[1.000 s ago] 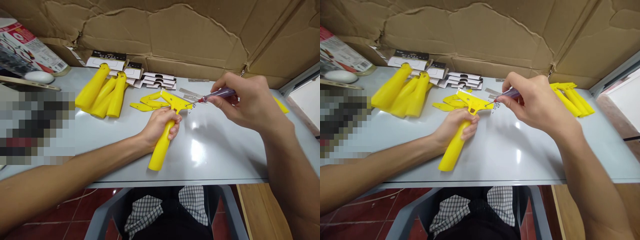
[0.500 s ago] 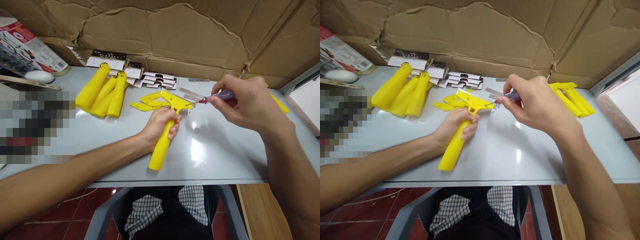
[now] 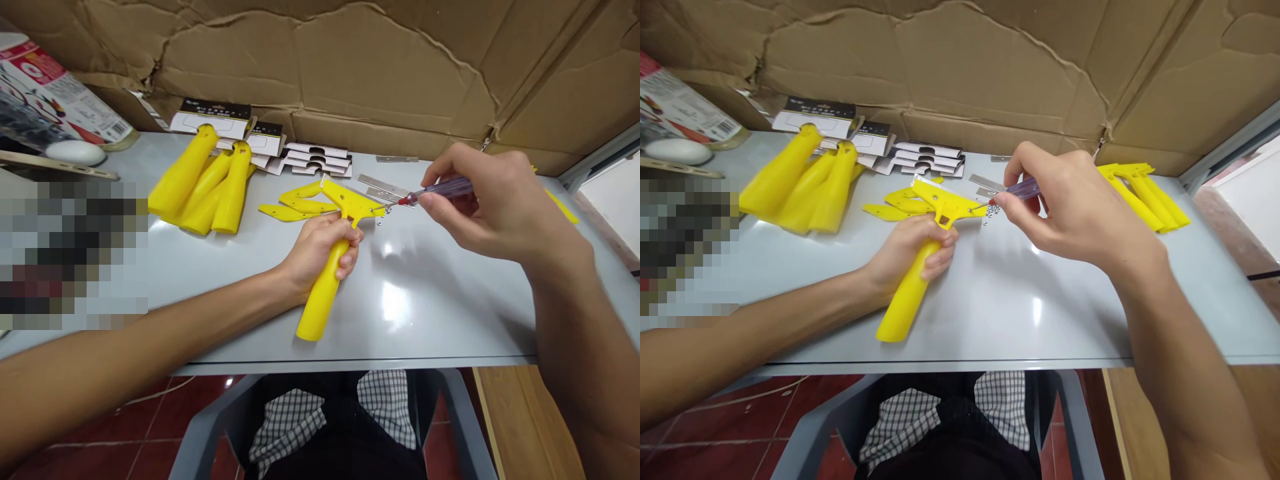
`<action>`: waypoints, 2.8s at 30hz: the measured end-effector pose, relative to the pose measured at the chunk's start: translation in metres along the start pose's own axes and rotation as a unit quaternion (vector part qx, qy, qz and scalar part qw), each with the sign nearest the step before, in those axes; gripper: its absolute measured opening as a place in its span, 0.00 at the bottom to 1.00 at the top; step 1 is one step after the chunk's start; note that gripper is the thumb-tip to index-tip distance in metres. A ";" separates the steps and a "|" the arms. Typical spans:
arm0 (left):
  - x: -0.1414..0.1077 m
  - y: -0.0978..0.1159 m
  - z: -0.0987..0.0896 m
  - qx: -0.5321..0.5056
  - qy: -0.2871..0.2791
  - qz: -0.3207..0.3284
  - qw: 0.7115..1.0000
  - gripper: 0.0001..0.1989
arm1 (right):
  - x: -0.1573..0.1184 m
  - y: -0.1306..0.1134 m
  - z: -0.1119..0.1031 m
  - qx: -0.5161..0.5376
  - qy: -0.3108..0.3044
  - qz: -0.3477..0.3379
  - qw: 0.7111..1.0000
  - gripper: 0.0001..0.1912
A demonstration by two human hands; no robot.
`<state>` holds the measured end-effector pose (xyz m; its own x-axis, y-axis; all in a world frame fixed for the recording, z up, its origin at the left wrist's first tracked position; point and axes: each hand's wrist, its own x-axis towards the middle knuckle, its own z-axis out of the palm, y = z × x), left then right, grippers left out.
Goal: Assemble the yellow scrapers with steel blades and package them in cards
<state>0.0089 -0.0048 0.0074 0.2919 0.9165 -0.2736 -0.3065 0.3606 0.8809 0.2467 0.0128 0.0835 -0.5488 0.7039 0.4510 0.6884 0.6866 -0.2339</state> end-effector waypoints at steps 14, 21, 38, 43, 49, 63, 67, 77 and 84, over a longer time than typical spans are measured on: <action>-0.001 0.001 0.001 0.000 0.006 0.002 1.000 0.08 | 0.000 0.008 0.004 -0.035 0.026 0.011 0.999 0.09; 0.000 0.001 0.001 0.007 -0.004 -0.001 1.000 0.08 | 0.000 -0.003 0.000 0.013 -0.020 -0.011 1.000 0.05; 0.000 -0.001 -0.001 0.003 -0.005 0.010 1.000 0.07 | -0.003 0.004 -0.002 -0.074 0.010 0.039 0.996 0.12; -0.001 -0.001 -0.002 0.007 -0.013 0.007 1.000 0.07 | -0.001 0.003 -0.004 -0.011 -0.006 -0.047 0.999 0.03; -0.003 -0.003 -0.002 0.027 -0.015 0.015 0.999 0.07 | 0.000 -0.003 -0.007 -0.037 0.001 -0.056 0.998 0.18; -0.002 -0.002 -0.001 0.023 0.001 0.017 1.000 0.09 | -0.003 0.005 -0.012 -0.024 -0.022 -0.013 0.999 0.06; -0.003 -0.002 0.000 0.030 0.008 0.015 0.999 0.08 | -0.002 0.000 -0.012 -0.085 -0.026 -0.004 0.996 0.05; -0.003 -0.001 -0.001 0.032 0.001 0.013 0.999 0.08 | -0.002 -0.001 -0.009 -0.036 -0.023 0.002 0.999 0.03; -0.003 -0.001 0.001 0.025 0.013 0.013 1.000 0.09 | -0.002 -0.001 -0.009 -0.039 -0.024 0.006 0.999 0.05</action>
<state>0.0091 -0.0076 0.0080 0.2595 0.9302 -0.2595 -0.2680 0.3276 0.9060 0.2515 0.0096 0.0907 -0.5615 0.7210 0.4060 0.7286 0.6634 -0.1705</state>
